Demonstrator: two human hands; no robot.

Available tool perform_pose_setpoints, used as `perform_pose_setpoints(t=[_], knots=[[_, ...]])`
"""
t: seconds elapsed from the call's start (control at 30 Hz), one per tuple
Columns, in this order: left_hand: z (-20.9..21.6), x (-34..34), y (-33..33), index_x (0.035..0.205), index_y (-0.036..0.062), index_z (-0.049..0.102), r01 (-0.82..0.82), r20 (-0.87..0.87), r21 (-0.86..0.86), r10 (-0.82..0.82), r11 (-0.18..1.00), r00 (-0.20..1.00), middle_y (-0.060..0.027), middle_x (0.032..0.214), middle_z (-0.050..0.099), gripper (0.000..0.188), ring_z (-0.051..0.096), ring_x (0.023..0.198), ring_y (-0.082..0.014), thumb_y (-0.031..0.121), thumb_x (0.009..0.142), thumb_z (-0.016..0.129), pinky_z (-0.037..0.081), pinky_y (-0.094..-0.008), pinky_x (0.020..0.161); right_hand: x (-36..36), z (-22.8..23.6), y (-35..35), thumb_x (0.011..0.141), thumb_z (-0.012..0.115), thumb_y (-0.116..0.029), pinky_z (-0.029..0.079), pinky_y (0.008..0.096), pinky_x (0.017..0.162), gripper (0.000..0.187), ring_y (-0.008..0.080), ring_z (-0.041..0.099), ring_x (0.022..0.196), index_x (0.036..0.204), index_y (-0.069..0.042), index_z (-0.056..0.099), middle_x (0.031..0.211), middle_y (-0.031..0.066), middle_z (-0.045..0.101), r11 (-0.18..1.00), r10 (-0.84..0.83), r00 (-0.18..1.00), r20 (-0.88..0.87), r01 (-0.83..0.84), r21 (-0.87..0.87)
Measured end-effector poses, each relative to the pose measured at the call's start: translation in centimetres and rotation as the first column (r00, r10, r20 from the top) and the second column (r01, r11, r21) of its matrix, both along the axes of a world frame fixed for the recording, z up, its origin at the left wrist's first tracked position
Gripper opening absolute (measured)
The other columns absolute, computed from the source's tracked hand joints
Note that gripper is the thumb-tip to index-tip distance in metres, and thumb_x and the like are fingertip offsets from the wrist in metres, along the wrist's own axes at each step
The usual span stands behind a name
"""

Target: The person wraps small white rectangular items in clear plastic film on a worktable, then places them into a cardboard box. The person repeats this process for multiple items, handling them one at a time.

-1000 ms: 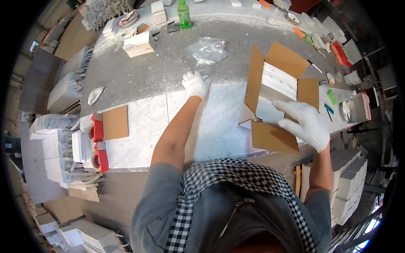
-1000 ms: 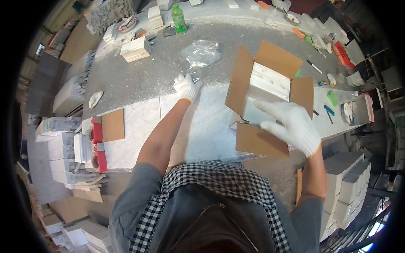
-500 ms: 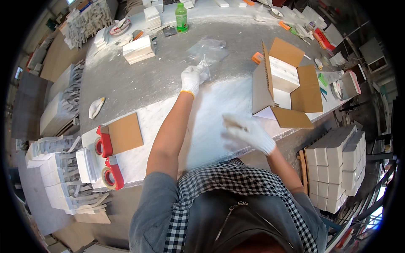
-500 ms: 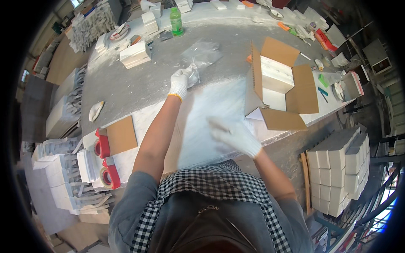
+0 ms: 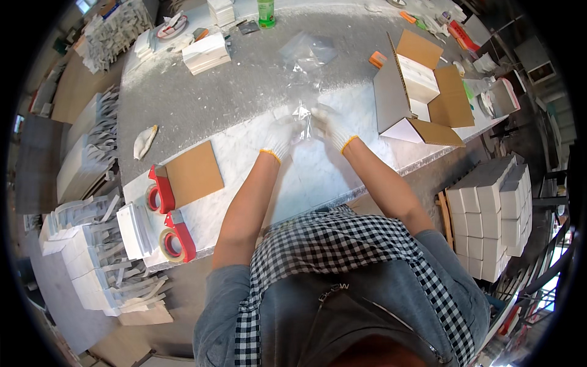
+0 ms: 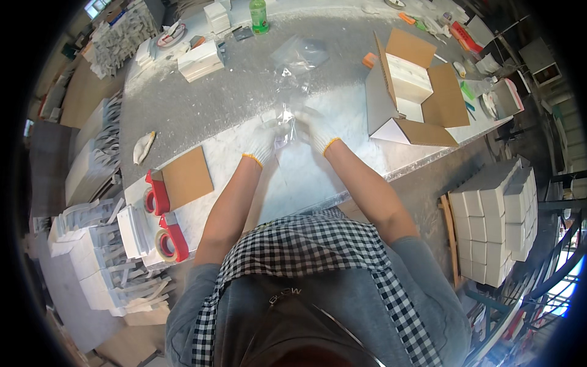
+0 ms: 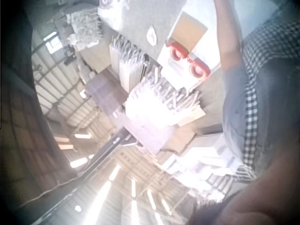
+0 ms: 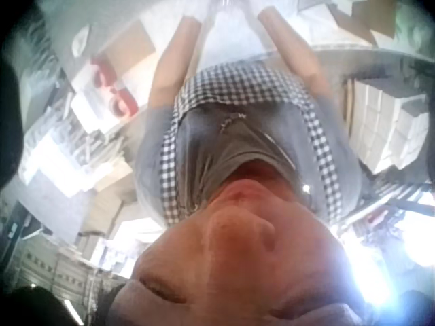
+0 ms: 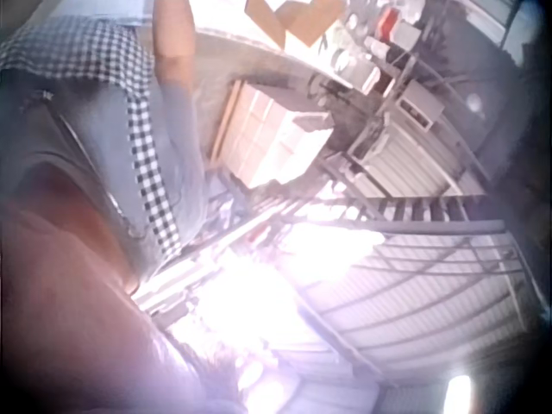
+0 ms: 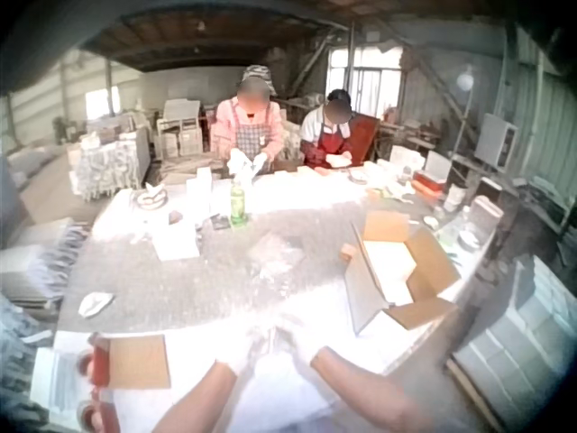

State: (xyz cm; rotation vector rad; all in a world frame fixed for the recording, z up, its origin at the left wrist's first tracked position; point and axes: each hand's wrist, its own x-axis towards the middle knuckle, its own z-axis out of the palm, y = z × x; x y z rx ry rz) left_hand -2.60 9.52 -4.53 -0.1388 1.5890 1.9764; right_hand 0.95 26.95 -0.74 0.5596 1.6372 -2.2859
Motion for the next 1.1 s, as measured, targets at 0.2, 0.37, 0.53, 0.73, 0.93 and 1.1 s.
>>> perform_pose_setpoints(t=[0.2,0.37,0.53,0.73,0.93,1.1], knots=[[1.7,1.9,0.0,0.111,0.0023,0.07,-0.119,0.093,0.029,0.116,0.992,0.989,-0.0055,0.094,0.069,0.022,0.064,0.079,-0.0153,0.017,0.095,0.072,0.056,-0.0309,0.07,0.7,-2.4,2.7,0.094,0.073,-0.03,0.052,0.0318,0.075,0.045,0.012,0.06,0.093,0.133,-0.014,0.06,0.107,-0.0005,0.063,0.995,-0.102,0.99,0.1,0.101,0.013],[1.3,1.6,0.1,0.101,0.001,0.07,-0.349,0.178,0.006,0.342,0.937,0.923,-0.006,0.089,0.067,0.022,0.062,0.077,-0.0153,0.021,0.093,0.074,0.054,-0.0296,0.063,-0.1,-3.0,4.2,0.094,0.073,-0.032,0.051,0.028,0.069,0.034,0.0114,0.059,0.084,0.121,-0.014,0.062,0.097,-0.0008,0.062,0.991,-0.134,0.982,0.134,0.13,0.038],[1.8,2.0,-0.5,0.097,0.0029,0.071,-0.412,0.037,-0.036,0.413,0.91,0.91,-0.0033,0.087,0.067,0.015,0.06,0.074,-0.012,0.017,0.093,0.073,0.051,-0.028,0.062,1.0,0.1,2.6,0.098,0.07,-0.026,0.055,0.0314,0.082,0.028,0.0167,0.063,0.099,0.118,-0.011,0.058,0.109,0.0038,0.062,0.961,-0.277,0.96,0.048,0.275,0.042],[2.0,2.4,-0.7,0.1,0.0054,0.066,-0.328,-0.013,-0.041,0.328,0.944,0.945,-0.0057,0.091,0.07,0.008,0.066,0.075,-0.0155,0.014,0.101,0.065,0.056,-0.0295,0.068,0.8,-1.0,2.8,0.1,0.066,-0.02,0.055,0.0314,0.09,0.031,0.0156,0.063,0.102,0.128,-0.01,0.056,0.112,0.0019,0.062,0.978,-0.197,0.98,-0.043,0.192,-0.086],[3.8,3.1,-0.3,0.095,0.0063,0.065,-0.362,0.037,0.006,0.361,0.932,0.932,-0.0037,0.084,0.067,0.015,0.064,0.071,-0.0153,0.02,0.1,0.066,0.056,-0.0308,0.063,-0.3,-1.6,3.8,0.097,0.071,-0.026,0.051,0.0273,0.09,0.04,0.0124,0.062,0.099,0.131,-0.006,0.062,0.109,0.0019,0.066,0.993,-0.106,0.992,-0.072,0.11,0.053],[5.6,3.1,-0.6,0.082,0.0062,0.065,-0.358,-0.074,-0.057,0.354,0.932,0.932,-0.0016,0.076,0.064,0.026,0.06,0.065,-0.0124,0.026,0.099,0.068,0.051,-0.0305,0.054,0.3,-0.2,3.4,0.096,0.073,-0.031,0.047,0.0286,0.098,0.06,0.0155,0.061,0.112,0.14,0.007,0.056,0.121,0.0077,0.068,0.927,-0.153,0.983,-0.106,0.18,0.328]])
